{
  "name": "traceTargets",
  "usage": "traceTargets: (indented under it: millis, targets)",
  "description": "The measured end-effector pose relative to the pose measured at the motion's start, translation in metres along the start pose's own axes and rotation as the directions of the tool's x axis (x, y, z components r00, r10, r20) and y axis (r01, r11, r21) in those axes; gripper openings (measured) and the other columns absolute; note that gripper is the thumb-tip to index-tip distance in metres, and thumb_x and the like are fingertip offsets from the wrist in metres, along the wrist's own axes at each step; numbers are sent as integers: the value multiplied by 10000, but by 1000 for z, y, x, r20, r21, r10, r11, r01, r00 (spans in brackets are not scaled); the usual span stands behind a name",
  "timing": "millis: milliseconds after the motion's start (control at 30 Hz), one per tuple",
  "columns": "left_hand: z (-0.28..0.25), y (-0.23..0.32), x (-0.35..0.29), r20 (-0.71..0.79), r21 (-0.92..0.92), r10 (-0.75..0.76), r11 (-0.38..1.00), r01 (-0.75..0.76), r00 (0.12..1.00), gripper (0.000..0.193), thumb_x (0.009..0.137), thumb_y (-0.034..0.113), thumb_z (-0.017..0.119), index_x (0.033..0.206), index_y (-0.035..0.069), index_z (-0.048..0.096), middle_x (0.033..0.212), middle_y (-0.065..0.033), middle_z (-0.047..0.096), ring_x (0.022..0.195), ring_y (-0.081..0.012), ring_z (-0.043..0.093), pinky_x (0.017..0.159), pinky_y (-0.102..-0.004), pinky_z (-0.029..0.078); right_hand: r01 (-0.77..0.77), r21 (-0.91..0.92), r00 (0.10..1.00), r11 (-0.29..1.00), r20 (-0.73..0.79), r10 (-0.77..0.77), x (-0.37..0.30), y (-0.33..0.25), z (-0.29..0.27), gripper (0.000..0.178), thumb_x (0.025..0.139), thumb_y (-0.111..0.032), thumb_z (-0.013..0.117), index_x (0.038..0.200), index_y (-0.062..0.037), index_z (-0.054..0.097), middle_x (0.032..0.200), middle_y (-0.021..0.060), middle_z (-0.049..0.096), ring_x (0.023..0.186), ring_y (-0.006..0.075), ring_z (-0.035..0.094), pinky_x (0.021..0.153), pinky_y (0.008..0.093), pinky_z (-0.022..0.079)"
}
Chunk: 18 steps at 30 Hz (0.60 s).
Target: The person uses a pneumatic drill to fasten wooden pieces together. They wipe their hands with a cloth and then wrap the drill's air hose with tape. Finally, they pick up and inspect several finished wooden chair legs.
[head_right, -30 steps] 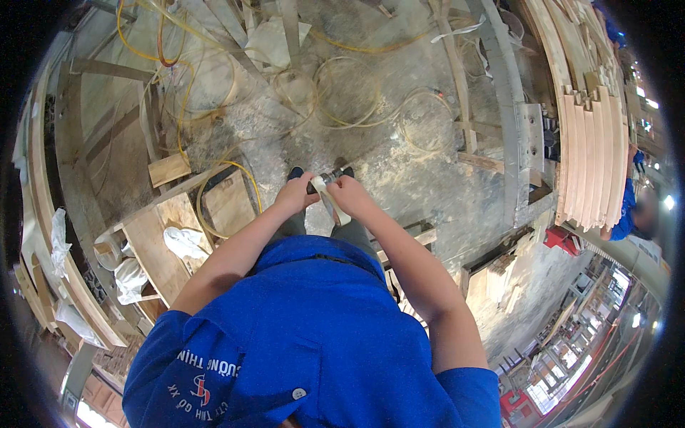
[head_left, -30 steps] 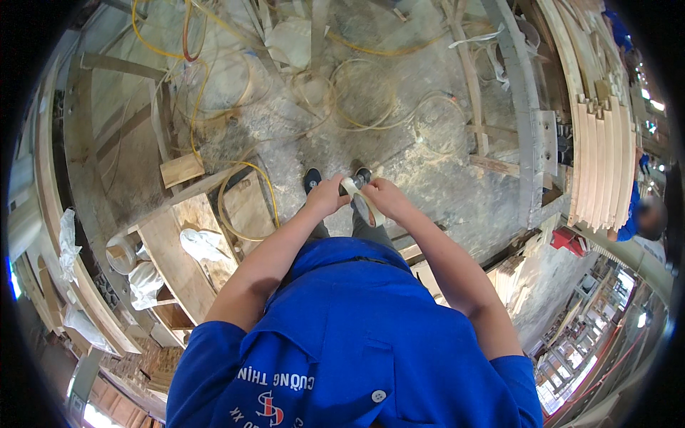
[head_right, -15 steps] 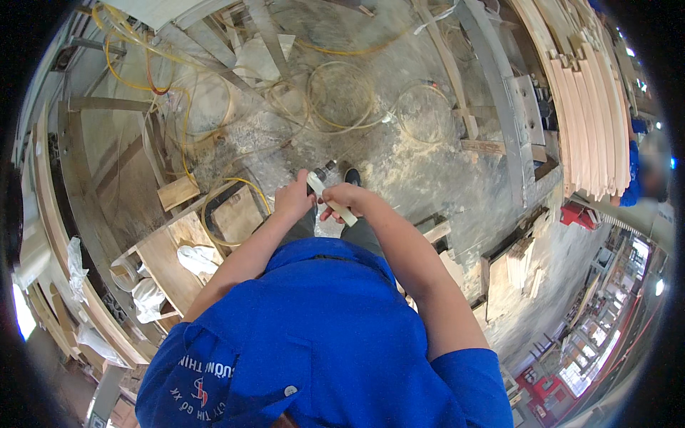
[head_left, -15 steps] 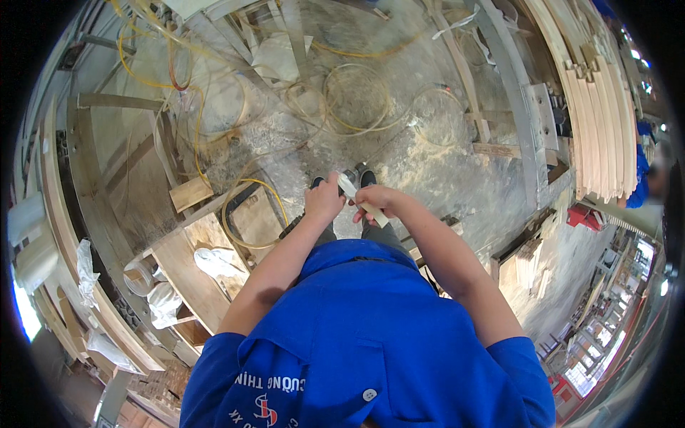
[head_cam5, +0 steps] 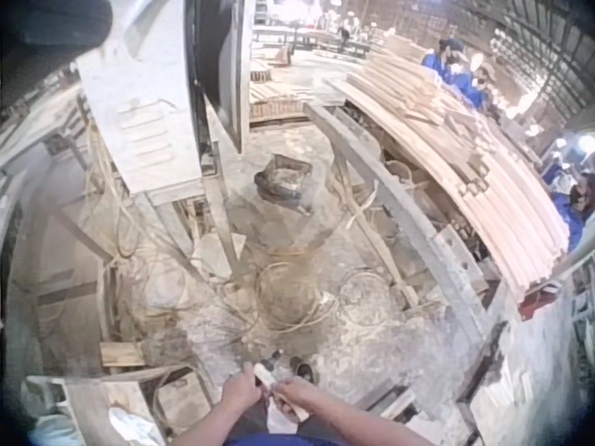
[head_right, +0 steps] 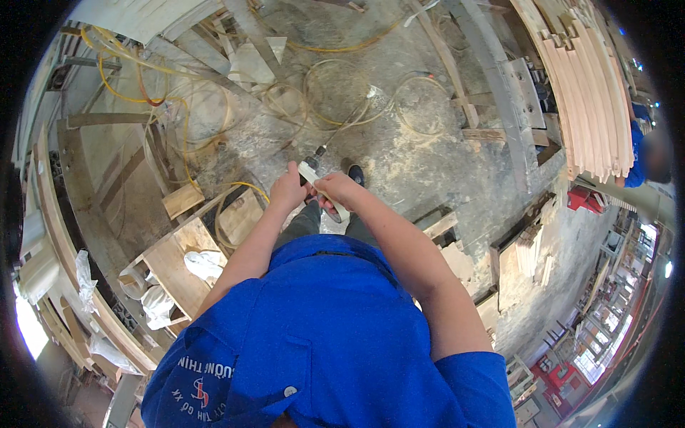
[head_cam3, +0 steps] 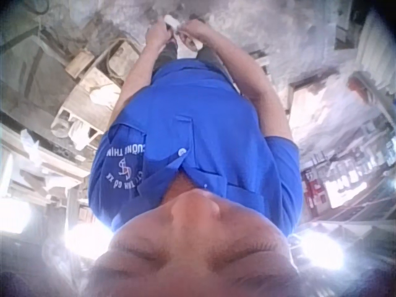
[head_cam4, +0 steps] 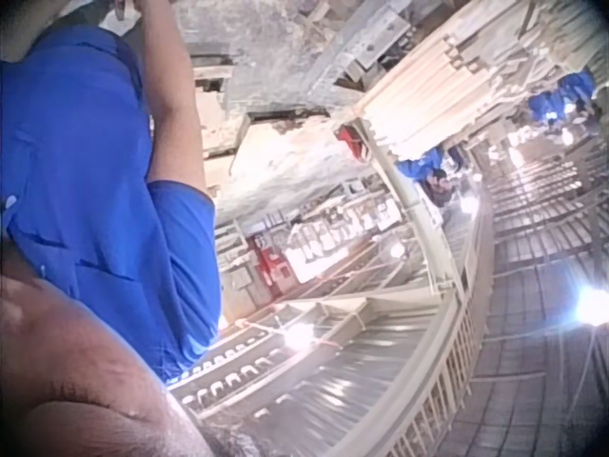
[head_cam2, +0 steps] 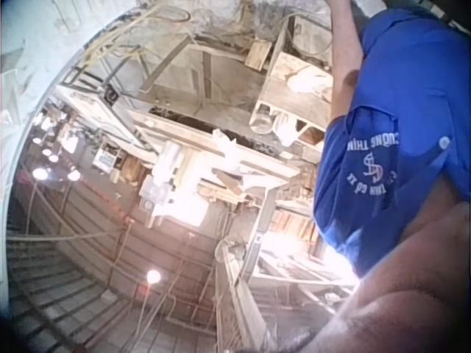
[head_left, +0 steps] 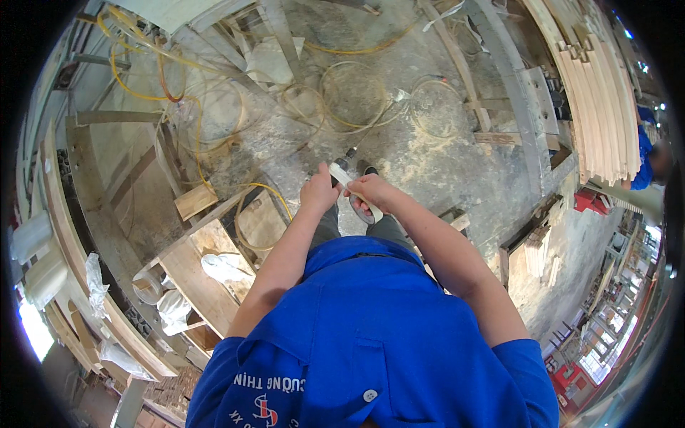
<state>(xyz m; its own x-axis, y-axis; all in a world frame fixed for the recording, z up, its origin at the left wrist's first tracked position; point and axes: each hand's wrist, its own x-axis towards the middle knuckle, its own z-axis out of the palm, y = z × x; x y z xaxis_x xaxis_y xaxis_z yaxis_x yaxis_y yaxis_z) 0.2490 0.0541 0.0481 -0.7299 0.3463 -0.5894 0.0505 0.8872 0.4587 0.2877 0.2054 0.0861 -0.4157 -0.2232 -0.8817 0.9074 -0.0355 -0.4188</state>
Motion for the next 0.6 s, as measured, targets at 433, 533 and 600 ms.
traceTargets:
  millis: [433, 533, 600]
  targets:
    - [-8, -15, 1, 154, -506, 44, 862, 40, 987, 561, 686, 222, 678, 1111, -24, 407, 848, -167, 623, 681, -229, 630, 611, -325, 497, 84, -141, 995, 986, 61, -76, 1, 8, -15, 283, 935, -262, 462, 859, -35, 613, 514, 11, 516, 380, 77, 438, 372, 230, 362]
    - [-9, -17, 0, 238, -659, 77, 745, 103, 968, 524, 696, 163, 685, 1096, -21, 401, 827, -137, 616, 621, -159, 604, 549, -273, 480, 121, -154, 991, 981, 74, -110, 0, 9, -16, 294, 937, -273, 465, 860, -33, 615, 511, 10, 515, 379, 75, 442, 370, 223, 358]
    - [-10, -18, -1, 280, -756, 127, 640, 137, 952, 478, 712, 137, 693, 1070, 8, 404, 815, -104, 610, 599, -131, 581, 522, -251, 462, 147, -155, 987, 977, 82, -135, -2, 10, -16, 303, 937, -282, 467, 862, -29, 615, 510, 10, 513, 384, 74, 447, 370, 221, 359]
